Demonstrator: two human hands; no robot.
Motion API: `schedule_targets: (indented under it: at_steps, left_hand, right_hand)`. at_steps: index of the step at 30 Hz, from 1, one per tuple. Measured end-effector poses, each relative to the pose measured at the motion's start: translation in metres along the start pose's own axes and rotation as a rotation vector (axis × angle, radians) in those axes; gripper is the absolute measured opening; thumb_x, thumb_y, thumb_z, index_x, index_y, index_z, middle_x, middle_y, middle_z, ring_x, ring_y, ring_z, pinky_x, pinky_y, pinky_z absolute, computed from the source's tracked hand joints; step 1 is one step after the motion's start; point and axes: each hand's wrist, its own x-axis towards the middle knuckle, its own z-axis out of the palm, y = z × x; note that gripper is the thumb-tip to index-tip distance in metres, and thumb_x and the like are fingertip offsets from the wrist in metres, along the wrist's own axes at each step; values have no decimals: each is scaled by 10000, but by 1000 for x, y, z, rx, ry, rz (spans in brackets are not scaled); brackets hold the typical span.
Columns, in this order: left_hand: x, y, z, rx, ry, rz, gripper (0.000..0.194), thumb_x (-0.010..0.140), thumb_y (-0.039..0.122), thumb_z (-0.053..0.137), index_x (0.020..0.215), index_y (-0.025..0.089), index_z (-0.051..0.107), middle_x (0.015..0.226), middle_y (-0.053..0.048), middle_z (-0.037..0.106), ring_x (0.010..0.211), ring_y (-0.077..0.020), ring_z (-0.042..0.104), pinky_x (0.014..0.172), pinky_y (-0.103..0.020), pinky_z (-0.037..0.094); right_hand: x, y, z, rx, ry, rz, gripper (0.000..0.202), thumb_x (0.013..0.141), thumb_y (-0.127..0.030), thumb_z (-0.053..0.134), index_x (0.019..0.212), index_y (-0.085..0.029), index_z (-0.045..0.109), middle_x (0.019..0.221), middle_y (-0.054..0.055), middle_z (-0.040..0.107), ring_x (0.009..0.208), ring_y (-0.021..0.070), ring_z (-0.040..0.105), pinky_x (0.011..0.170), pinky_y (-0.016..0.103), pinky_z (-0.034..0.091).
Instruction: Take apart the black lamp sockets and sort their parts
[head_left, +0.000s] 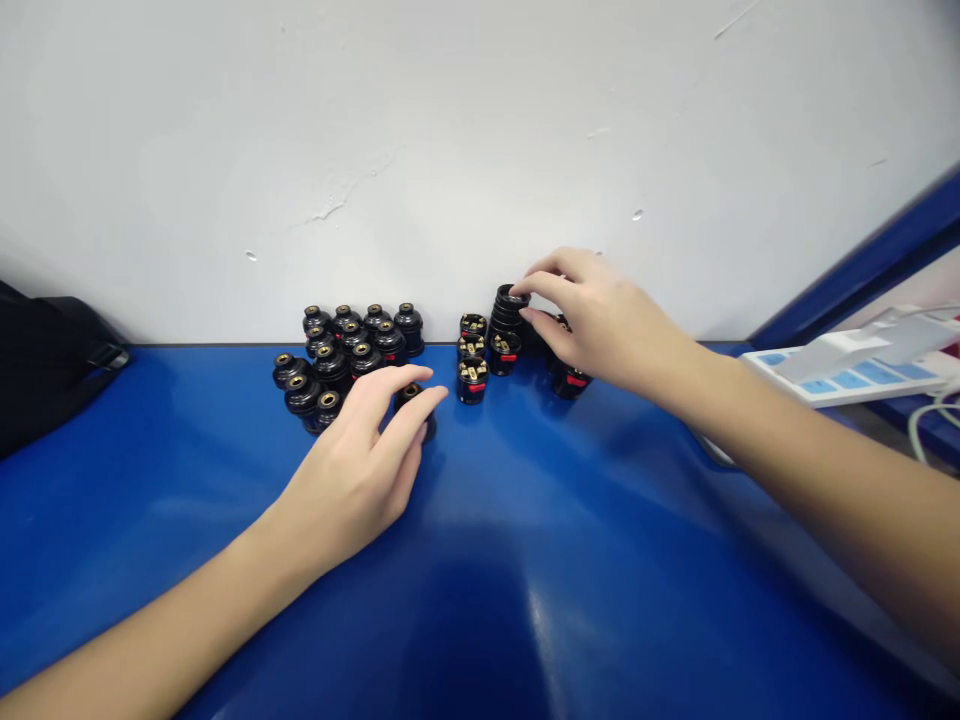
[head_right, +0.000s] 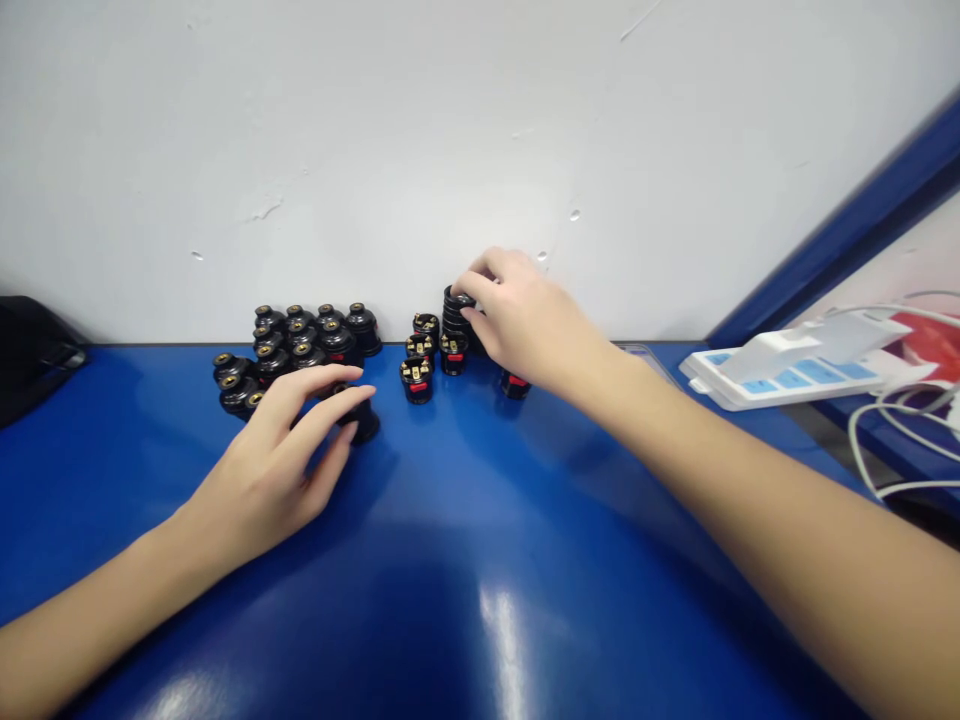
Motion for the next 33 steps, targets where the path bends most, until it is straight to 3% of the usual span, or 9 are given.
schedule_targets:
  at_steps: [5,8,13,16,19,22,27,30,33]
  left_hand:
    - [-1,5,3,-201,-57,-117,467,1043,83,597,1495,176,525,1398,-160,643,1327,-271,640,1155,-439,552]
    - [-1,8,6,-313,-25,-187,390,1026,96,643,1395,203,579,1306,-110,674,1222,-222,680,1077,-364,590]
    - [-3,21,9,-750,12,-403,327,975,126,713,1230,252,551,1216,-51,648,1114,-168,700,962,-287,627]
    - [-5,28,11,-977,-8,-475,379,971,106,691,1255,275,506,1250,-43,624,1154,-153,702,1019,-290,613]
    - [-6,28,11,-982,-90,-478,442,979,118,687,1352,285,518,1265,-46,634,1145,-149,699,1023,-286,599]
    - [-5,25,10,-883,-219,-434,382,1022,216,680,1383,281,571,1250,-45,669,1068,-157,694,916,-270,597]
    - [0,24,6,-858,-423,-494,252,1106,417,564,1292,249,597,777,49,604,615,-117,534,561,-236,446]
    - [-1,27,5,-871,-433,-500,252,1111,429,539,1286,250,567,786,46,574,597,-120,489,527,-240,400]
    - [-4,28,6,-871,-413,-492,262,1095,389,568,1320,265,513,886,22,614,655,-132,531,568,-251,442]
  right_hand:
    - [-21,-43,-20,245,117,43,163,1045,-193,568,1071,-213,728,1130,143,728,1107,323,706,999,506,573]
    - [-46,-77,-26,526,10,217,100,1028,-214,599,1063,-224,692,1044,95,754,943,260,745,873,428,633]
    - [-84,-118,-20,782,-232,514,380,1077,-405,564,1413,-228,568,1269,138,740,1074,269,762,889,447,662]
    - [-94,-121,-11,1014,-341,567,339,1116,-438,508,1387,-242,561,1045,73,778,898,216,769,773,369,657]
    - [-97,-116,-3,1161,-328,568,304,1108,-451,552,1329,-243,573,915,27,757,759,176,732,683,315,626]
    - [-99,-110,1,1209,-280,577,283,1077,-440,627,1271,-241,575,983,40,753,809,181,746,759,344,651]
    - [-105,-100,4,1099,-223,374,289,1045,-315,699,1286,-276,545,1136,65,730,999,216,765,901,403,668]
    - [-107,-98,5,980,-109,196,310,1021,-198,693,1281,-301,560,1313,95,634,1178,245,702,989,437,643]
    - [-105,-99,3,995,-151,302,440,980,-318,786,1326,-304,515,1196,69,657,1015,220,720,865,382,652]
